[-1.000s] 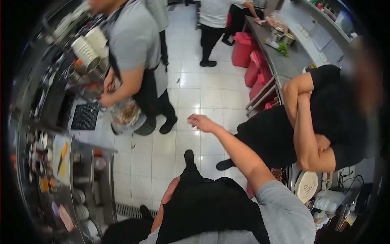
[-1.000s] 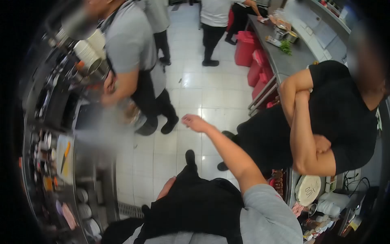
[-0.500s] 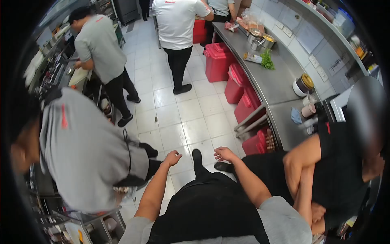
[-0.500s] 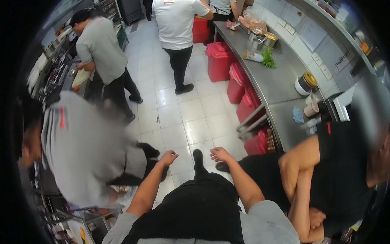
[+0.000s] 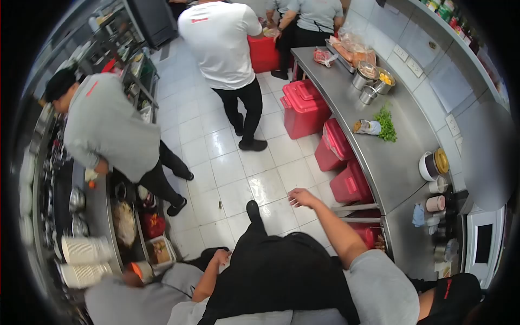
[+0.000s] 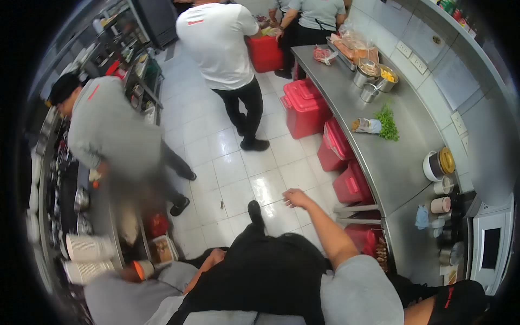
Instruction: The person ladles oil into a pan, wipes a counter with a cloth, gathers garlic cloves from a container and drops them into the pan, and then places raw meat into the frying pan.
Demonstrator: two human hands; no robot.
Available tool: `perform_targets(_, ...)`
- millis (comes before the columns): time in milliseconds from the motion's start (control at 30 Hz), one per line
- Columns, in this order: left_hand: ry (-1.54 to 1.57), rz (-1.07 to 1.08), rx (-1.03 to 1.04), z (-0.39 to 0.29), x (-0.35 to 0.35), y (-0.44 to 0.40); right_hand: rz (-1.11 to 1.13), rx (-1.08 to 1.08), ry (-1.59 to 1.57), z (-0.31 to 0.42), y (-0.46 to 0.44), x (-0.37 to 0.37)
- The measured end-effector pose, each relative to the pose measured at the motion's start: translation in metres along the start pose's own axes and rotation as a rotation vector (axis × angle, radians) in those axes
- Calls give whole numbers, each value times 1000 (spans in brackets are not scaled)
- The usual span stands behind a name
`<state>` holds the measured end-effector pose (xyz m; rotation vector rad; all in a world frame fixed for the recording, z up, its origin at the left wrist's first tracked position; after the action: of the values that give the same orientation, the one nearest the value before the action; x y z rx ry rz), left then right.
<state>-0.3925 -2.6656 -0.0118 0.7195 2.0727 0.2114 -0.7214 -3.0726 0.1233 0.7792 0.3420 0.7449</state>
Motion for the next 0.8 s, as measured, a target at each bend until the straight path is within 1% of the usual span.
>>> perform_targets(67, 254, 88, -170, 40, -39, -15, -123, 20, -14, 7, -21, -37)
perform_targets(100, 348, 110, -238, 63, -61, -27, -139, 106, -37, 10, -22, -53)
perform_targets(133, 381, 119, -228, 86, -89, -44, -158, 182, -62, 19, -25, -69)
perform_targets(200, 416, 131, -163, 135, -155, -89, -279, 182, -187, 43, -12, -91)
perform_targets(233, 192, 155, -21, 153, -184, -111, -316, 173, -258, 54, -12, -105)
perform_targets(300, 728, 27, -704, 197, -248, -168, -384, 169, -412, 65, -12, -124)
perform_targets(367, 804, -221, -625, 182, -357, -217, -470, 111, -497, 88, -22, -141)
perform_targets(433, 767, -327, -554, 186, -438, -271, -548, 30, -546, 128, -35, -160)
perform_targets(533, 865, -416, -488, 195, -517, -346, -631, -113, -545, 192, -77, -191)
perform_targets(600, 953, -379, -478, 194, -551, -384, -655, -225, -487, 241, -117, -221)
perform_targets(700, 1033, -294, -424, 190, -592, -427, -873, -435, -243, 340, -165, -262)
perform_targets(733, 1062, -269, -373, 191, -601, -438, -950, -492, -147, 380, -179, -278)
perform_targets(767, 1027, -243, -410, 189, -611, -447, -1023, -534, -47, 414, -188, -290)
perform_targets(800, 1056, -212, -430, 197, -616, -451, -1093, -566, 57, 433, -198, -299)
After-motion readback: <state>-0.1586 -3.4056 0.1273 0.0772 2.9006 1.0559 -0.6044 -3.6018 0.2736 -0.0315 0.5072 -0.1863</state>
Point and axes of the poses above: each hand's wrist, its own y-axis away from the middle knuckle, its own x-axis out of the palm, z = x × y, the point moved 2 cm from there along -y, towards the middle knuckle, and after that the axes turned 6 degrees about x, right-handed, at the moved point
